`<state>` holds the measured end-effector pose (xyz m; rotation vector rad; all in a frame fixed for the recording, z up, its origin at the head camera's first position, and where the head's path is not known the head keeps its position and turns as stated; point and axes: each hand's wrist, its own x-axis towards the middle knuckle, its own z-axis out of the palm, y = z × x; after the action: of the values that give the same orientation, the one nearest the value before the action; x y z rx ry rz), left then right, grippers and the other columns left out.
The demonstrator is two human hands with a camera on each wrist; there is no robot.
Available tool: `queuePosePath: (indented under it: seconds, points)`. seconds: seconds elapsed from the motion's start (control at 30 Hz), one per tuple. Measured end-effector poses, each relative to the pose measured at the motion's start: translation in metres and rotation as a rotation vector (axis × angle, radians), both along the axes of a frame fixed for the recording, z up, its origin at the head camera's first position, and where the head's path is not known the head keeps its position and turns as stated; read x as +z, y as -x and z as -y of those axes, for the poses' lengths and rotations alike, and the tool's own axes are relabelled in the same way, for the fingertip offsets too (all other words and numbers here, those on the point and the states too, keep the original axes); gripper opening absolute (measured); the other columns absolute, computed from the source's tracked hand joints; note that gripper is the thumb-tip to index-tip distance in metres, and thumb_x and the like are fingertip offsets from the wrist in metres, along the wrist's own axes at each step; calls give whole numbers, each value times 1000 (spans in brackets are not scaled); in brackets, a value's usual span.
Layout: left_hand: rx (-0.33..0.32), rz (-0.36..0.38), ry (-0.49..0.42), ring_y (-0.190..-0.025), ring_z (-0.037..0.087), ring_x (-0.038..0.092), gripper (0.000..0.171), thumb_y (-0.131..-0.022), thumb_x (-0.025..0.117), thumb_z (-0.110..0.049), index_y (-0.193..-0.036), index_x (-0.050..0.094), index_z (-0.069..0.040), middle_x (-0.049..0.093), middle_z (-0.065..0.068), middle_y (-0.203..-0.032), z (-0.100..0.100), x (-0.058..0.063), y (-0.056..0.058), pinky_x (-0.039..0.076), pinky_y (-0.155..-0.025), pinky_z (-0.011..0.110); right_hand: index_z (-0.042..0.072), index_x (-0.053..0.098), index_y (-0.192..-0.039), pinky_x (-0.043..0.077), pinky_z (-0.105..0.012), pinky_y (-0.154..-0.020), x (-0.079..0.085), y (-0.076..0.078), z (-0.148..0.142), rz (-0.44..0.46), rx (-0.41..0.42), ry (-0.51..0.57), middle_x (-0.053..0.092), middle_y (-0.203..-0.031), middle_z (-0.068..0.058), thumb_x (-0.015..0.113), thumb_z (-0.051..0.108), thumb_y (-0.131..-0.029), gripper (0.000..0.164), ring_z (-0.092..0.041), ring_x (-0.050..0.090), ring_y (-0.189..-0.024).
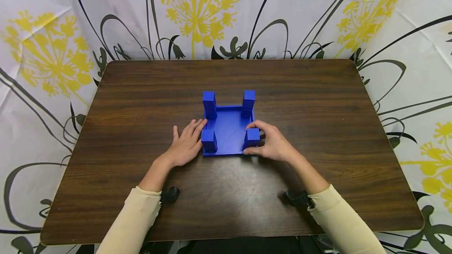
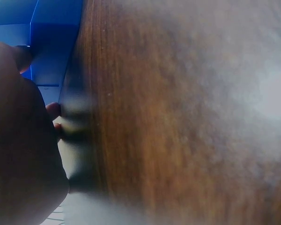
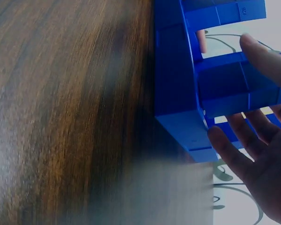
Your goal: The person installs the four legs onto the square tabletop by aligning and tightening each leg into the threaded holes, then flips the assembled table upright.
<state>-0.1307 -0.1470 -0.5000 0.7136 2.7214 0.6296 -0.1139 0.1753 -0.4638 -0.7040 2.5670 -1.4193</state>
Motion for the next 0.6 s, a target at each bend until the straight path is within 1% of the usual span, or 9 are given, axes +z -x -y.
queuePosePath:
  seconds: [0.13, 0.27, 0.4, 0.47, 0.5, 0.6]
  points:
    - [2, 3, 5, -149, 30, 2, 66, -102, 33, -28, -159, -1, -29, 10, 6, -163, 1, -5, 2, -14, -104, 70, 9, 56, -132, 47, -46, -92, 3, 0, -4, 7, 87, -7, 61, -126, -7, 86, 16, -75, 64, -19, 53, -121]
    - [4, 4, 25, -150, 26, 0, 67, -102, 32, -30, -158, -4, -32, 8, 3, -164, 3, -10, 4, -15, -104, 68, 8, 49, -140, 40, -52, -101, 6, 1, -7, 47, 175, 53, 59, -131, -12, 75, 1, -80, 65, -20, 48, -128]
    - [3, 8, 17, -150, 26, 0, 67, -103, 34, -30, -158, -4, -33, 8, 3, -164, 3, -12, 5, -15, -104, 68, 9, 45, -144, 33, -52, -108, 7, 3, -9, 108, 245, 139, 56, -137, -9, 60, -15, -78, 72, -19, 44, -133]
    - [5, 11, 18, -150, 25, 0, 67, -103, 34, -30, -158, -4, -33, 8, 2, -164, 3, -13, 5, -15, -104, 68, 11, 43, -145, 32, -50, -109, 7, 4, -9, 127, 276, 167, 55, -138, -6, 54, -20, -76, 77, -19, 44, -133]
    - [5, 12, 19, -150, 25, 0, 67, -103, 34, -30, -158, -4, -33, 8, 2, -164, 3, -13, 5, -15, -104, 68, 13, 43, -145, 32, -49, -109, 7, 4, -10, 135, 287, 175, 55, -138, -5, 52, -21, -75, 78, -19, 44, -133]
    - [4, 13, 22, -150, 25, -1, 67, -103, 33, -30, -158, -4, -33, 8, 2, -164, 3, -13, 5, -15, -104, 68, 11, 43, -145, 34, -47, -108, 7, 4, -10, 149, 307, 193, 56, -136, -4, 49, -25, -74, 80, -20, 46, -132]
